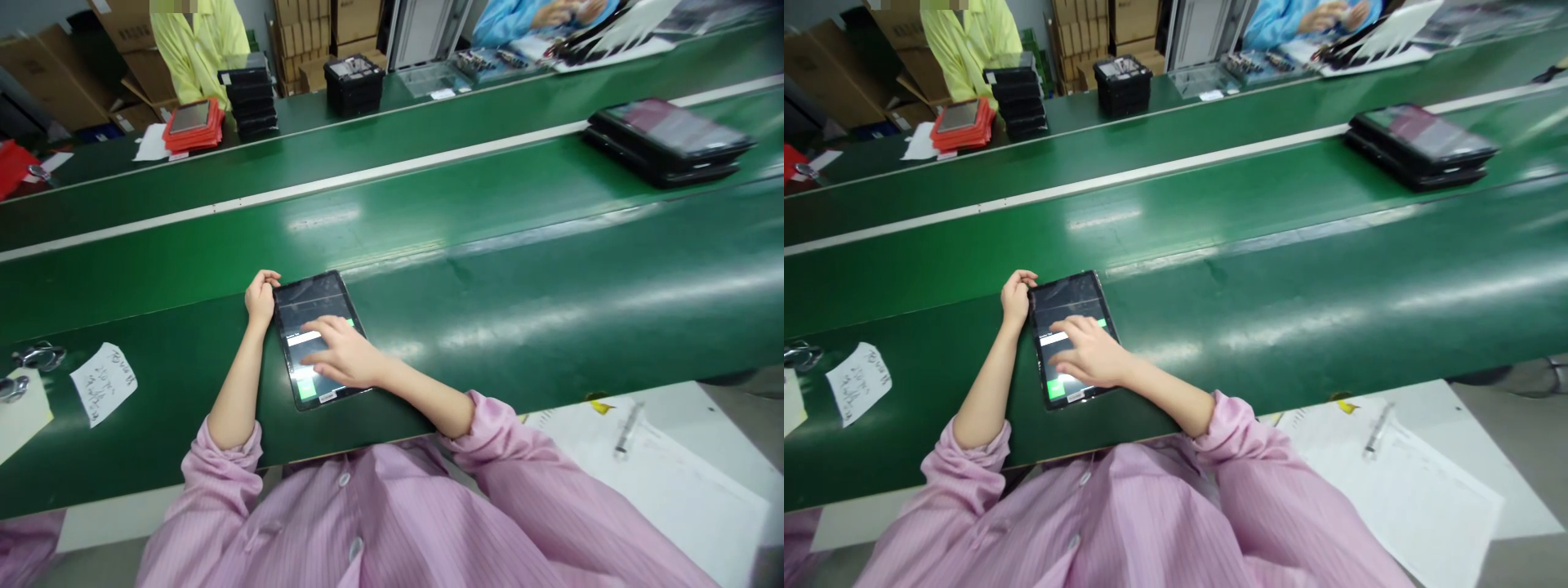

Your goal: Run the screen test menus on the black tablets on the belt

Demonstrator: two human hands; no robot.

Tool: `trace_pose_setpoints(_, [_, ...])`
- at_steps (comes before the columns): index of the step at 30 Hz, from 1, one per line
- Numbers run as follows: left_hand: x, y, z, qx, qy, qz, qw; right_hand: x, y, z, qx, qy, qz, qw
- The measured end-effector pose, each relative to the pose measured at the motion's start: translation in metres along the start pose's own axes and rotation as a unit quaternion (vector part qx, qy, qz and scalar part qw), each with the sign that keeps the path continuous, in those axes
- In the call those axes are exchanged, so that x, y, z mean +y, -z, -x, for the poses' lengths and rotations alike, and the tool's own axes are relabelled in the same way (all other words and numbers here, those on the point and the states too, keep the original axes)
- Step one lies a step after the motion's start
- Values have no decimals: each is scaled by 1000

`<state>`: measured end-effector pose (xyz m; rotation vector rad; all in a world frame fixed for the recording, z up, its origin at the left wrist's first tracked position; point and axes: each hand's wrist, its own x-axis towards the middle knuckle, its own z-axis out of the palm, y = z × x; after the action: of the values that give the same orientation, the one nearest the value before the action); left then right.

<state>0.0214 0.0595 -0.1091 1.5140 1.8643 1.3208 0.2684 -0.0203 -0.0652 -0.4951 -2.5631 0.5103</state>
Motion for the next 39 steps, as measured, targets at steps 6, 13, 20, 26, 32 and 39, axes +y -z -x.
trace_pose_setpoints(6, [2, 0, 1, -6, 7, -6, 1000, -21, 0, 0, -80, 88, -4, 993])
trace_pose_setpoints(13, [2, 1, 2, -4, 8, -2, 1000, 38, 19, 1, 157, -141, -56, 976])
trace_pose_setpoints(20, [8, 0, 1, -17, 34, 3, 999, 103, 4, 1, 223, -368, -220, 875])
trace_pose_setpoints(26, [19, -3, 11, -11, 52, -6, 999, 92, 13, 4, 196, -392, -271, 857])
trace_pose_setpoints(32, [23, -4, 4, -20, 79, -39, 996, 118, 12, 4, 176, -430, -248, 850])
trace_pose_setpoints(39, [22, -5, 7, -43, 85, -42, 995, 107, 13, -6, 187, -449, -256, 836])
